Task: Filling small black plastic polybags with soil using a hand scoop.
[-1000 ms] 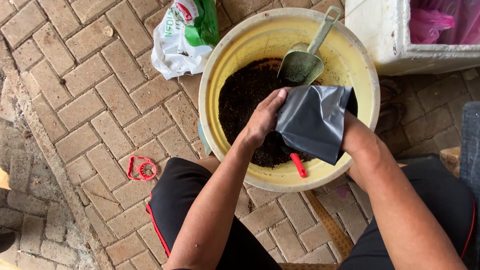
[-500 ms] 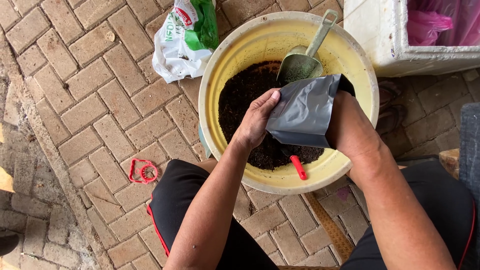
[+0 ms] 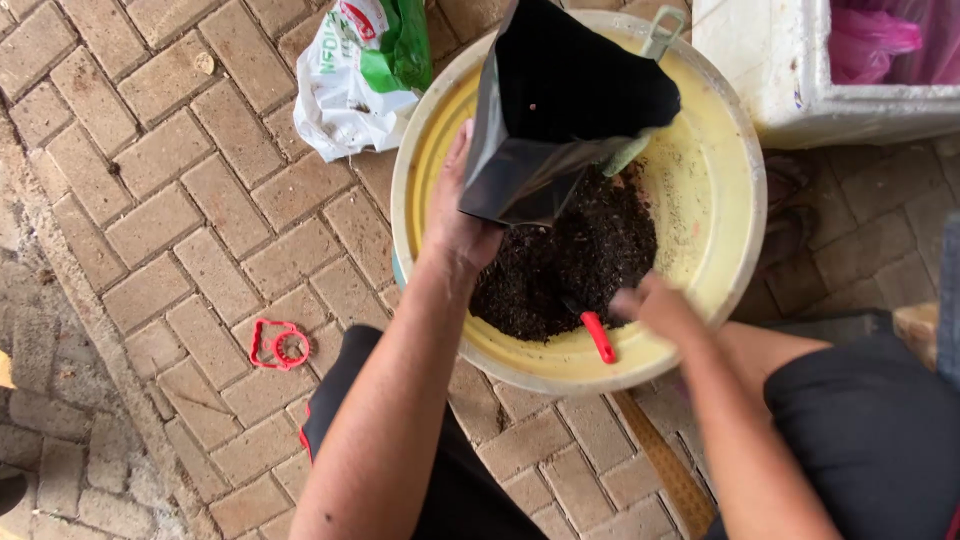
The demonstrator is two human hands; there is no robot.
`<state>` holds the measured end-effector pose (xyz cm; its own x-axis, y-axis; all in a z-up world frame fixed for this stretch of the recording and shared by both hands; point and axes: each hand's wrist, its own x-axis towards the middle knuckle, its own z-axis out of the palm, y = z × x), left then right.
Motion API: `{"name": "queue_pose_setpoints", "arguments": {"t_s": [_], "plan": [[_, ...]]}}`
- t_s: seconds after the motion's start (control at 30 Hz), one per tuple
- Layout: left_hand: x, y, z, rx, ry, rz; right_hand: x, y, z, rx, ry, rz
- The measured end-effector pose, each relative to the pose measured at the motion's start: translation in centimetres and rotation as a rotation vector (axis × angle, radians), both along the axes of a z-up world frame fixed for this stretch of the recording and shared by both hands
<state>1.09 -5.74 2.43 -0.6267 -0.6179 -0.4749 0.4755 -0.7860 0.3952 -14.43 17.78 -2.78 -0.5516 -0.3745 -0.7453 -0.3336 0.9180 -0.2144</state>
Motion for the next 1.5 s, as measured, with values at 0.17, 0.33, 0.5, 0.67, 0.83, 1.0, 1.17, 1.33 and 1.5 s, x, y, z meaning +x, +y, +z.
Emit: {"name": "queue_pose_setpoints", "arguments": {"t_s": [0.17, 0.33, 0.5, 0.67, 0.83, 1.0, 1.17, 1.33, 1.5], "plan": [[-1.2, -1.0, 1.0, -0.008, -0.012, 0.03, 6.1, 2.6, -11.5, 0.394, -0.097, 0.335], [-1.2, -1.7, 0.0, -0.046, -0.048, 0.029, 7.0, 4.2, -17.1, 0.426, -0.004, 0.428], [-1.6, -2.2, 0.6, 0.0, -0.155, 0.049, 2.3, 2.8, -15.4, 0.402, -0.049, 0.398], [-1.9, -1.6, 1.2, 0.006, -0.186, 0.06, -1.3, -5.6, -5.5, 0.341, -0.038, 0.439], [-1.7, -1.6, 1.9, -0.054, -0.104, 0.103, -0.5, -16.1, -0.8, -0.193, 0.188, 0.325], [-1.3, -2.1, 2.1, -0.013, -0.141, 0.152, 1.6, -13.7, -8.0, -0.235, 0.068, 0.427], [-1.3, -2.9, 2.6, 0.053, -0.181, 0.166, 0.3, -2.9, -15.8, 0.15, -0.022, 0.75], [-1.0, -2.2, 2.3, 0.053, -0.205, 0.185, -3.5, -5.2, -12.6, 0.318, 0.124, 0.913], [-1.1, -2.2, 1.6, 0.041, -0.179, 0.206, 0.6, -13.3, -13.8, -0.734, 0.201, 0.61]]}}
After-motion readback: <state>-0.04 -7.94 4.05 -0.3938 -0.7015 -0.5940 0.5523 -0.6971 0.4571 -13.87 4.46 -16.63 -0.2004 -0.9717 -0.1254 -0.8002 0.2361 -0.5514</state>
